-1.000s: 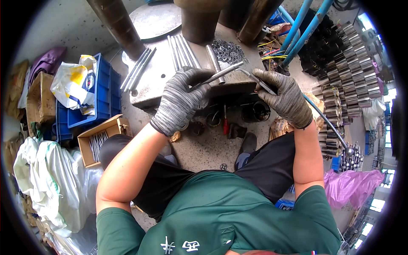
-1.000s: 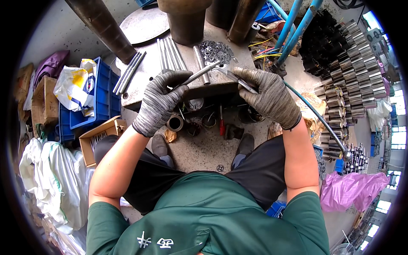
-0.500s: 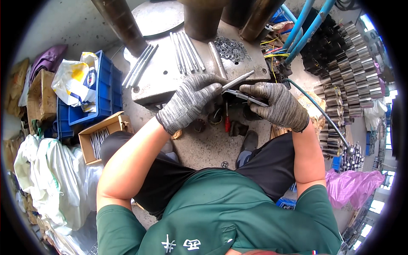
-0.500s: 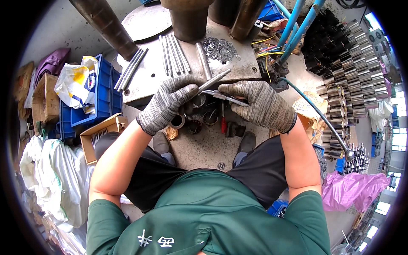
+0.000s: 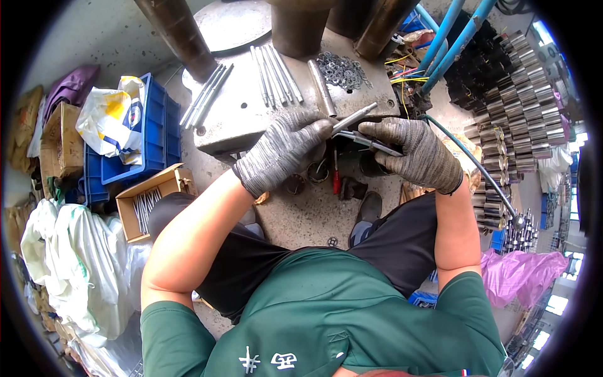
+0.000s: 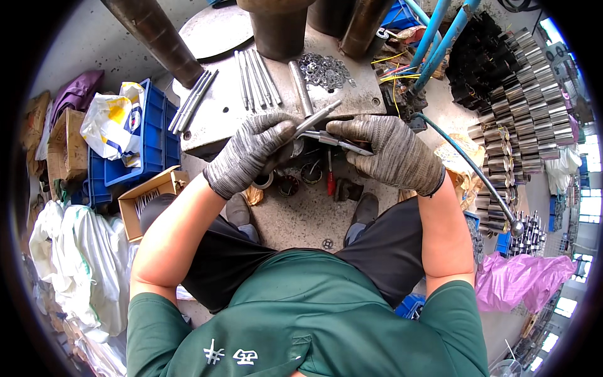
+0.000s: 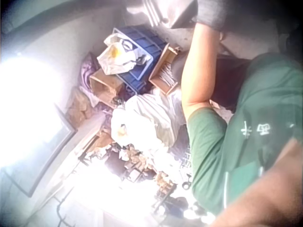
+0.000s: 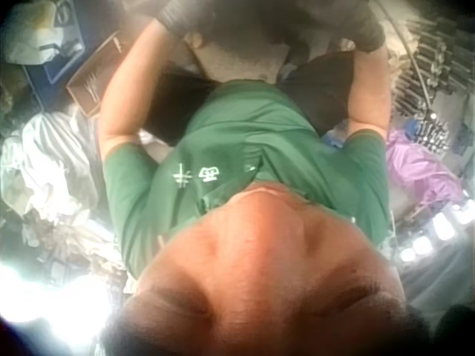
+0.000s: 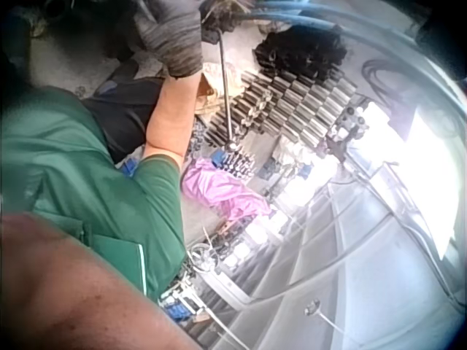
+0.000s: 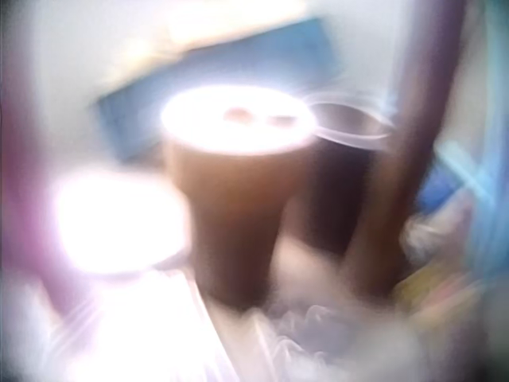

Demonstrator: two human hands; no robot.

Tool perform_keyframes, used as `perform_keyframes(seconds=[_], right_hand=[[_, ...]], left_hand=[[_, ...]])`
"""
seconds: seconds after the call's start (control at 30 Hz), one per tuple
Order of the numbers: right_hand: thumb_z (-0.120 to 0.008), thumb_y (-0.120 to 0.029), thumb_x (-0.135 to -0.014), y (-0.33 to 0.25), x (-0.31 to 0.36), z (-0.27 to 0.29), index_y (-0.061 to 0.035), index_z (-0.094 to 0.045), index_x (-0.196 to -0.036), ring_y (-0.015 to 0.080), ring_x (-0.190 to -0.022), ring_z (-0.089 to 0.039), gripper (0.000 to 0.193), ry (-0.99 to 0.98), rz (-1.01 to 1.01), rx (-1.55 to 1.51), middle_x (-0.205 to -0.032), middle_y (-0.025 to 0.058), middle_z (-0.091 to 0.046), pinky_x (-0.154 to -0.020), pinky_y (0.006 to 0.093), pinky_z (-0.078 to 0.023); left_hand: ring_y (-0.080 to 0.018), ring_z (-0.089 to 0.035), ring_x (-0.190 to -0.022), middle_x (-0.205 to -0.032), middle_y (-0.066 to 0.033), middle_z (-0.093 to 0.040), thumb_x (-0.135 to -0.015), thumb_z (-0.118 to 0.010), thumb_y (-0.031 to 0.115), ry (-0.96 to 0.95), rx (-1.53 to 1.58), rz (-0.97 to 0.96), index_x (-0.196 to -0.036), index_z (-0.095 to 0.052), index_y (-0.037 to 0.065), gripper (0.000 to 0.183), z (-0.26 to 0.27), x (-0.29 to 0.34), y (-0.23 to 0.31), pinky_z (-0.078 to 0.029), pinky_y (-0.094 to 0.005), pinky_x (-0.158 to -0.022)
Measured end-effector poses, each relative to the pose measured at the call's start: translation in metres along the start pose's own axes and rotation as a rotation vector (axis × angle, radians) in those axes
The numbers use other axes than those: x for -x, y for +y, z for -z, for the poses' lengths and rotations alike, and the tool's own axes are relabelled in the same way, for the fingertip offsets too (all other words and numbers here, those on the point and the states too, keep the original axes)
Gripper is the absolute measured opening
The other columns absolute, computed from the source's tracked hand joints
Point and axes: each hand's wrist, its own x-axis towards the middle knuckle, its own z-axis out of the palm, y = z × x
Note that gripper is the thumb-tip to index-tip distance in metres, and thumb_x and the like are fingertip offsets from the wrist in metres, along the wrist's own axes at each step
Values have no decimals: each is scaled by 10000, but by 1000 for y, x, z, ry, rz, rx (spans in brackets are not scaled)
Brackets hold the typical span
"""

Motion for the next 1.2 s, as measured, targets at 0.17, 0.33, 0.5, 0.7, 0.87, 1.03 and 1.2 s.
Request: perform_keyframes(seconds=[0.17, 0.33, 0.5, 0.7, 0.87, 1.03, 1.2], right_hand=[[-724, -8, -847, 6, 0, -11, -29, -596, -1412, 219, -983, -722, 580, -43, -152, -288, -1134, 138, -726, -855, 326, -582], [-818, -179, -849, -12, 1, -2, -20, -505, -1491, 205, -970, -708, 732, -270, -487, -1048, -1089, 111, -707, -878, 348, -577], [-831, -233, -857, -7, 1, -10, -62, -520, -1491, 173, -951, -692, 726, -157, -431, -873, -1110, 76, -687, -848, 332, -588], [-767, -172, -919, 20, 5, -8, -44, -525, -1491, 93, -984, -590, 634, 63, -259, -568, -1101, 6, -650, -893, 265, -504], [-746, -110, -877, 25, -6, 4, 15, -515, -1462, 116, -1033, -586, 641, 220, -319, -521, -1095, 22, -645, -940, 281, -494], [-724, -87, -841, 61, -13, 8, 35, -518, -1442, 127, -997, -595, 647, 369, -372, -394, -1065, 43, -645, -912, 277, -504], [-623, -14, -805, 87, -23, 8, 2, -608, -1202, 144, -876, -616, 398, 479, -312, -181, -978, 54, -669, -828, 292, -527]], left_hand=[[-54, -508, -441, -694, -8, -645, -1086, -507, 427, -67, 303, 58, -1155, -661, 51, 412, 7, 2, -7, -372, -178, -387], [-68, -547, -435, -721, -39, -673, -1073, -519, 457, -120, 489, 82, -1200, -641, 39, 454, 8, 5, -2, -398, -187, -368], [-54, -477, -470, -648, 33, -545, -1020, -630, 406, 86, 231, 23, -1258, -655, 26, 449, 14, 12, 5, -369, -197, -434], [-34, -504, -642, -719, 51, -550, -1011, -649, 136, 543, -289, -18, -1259, -689, 39, 270, 58, 5, -2, -426, -208, -568], [-374, -688, -995, -1140, -216, -686, -962, -554, -15, 700, -1072, -110, -1432, -599, 238, 536, 100, 9, -20, -556, -442, -902], [-327, -687, -1019, -1052, -157, -705, -891, -655, 68, 690, -1464, -181, -1160, -757, 164, 303, 110, 2, -21, -559, -444, -907], [-355, -659, -1069, -1087, -175, -715, -858, -671, 170, 728, -1579, -244, -900, -773, 75, 145, 105, -4, -17, -520, -468, -972]])
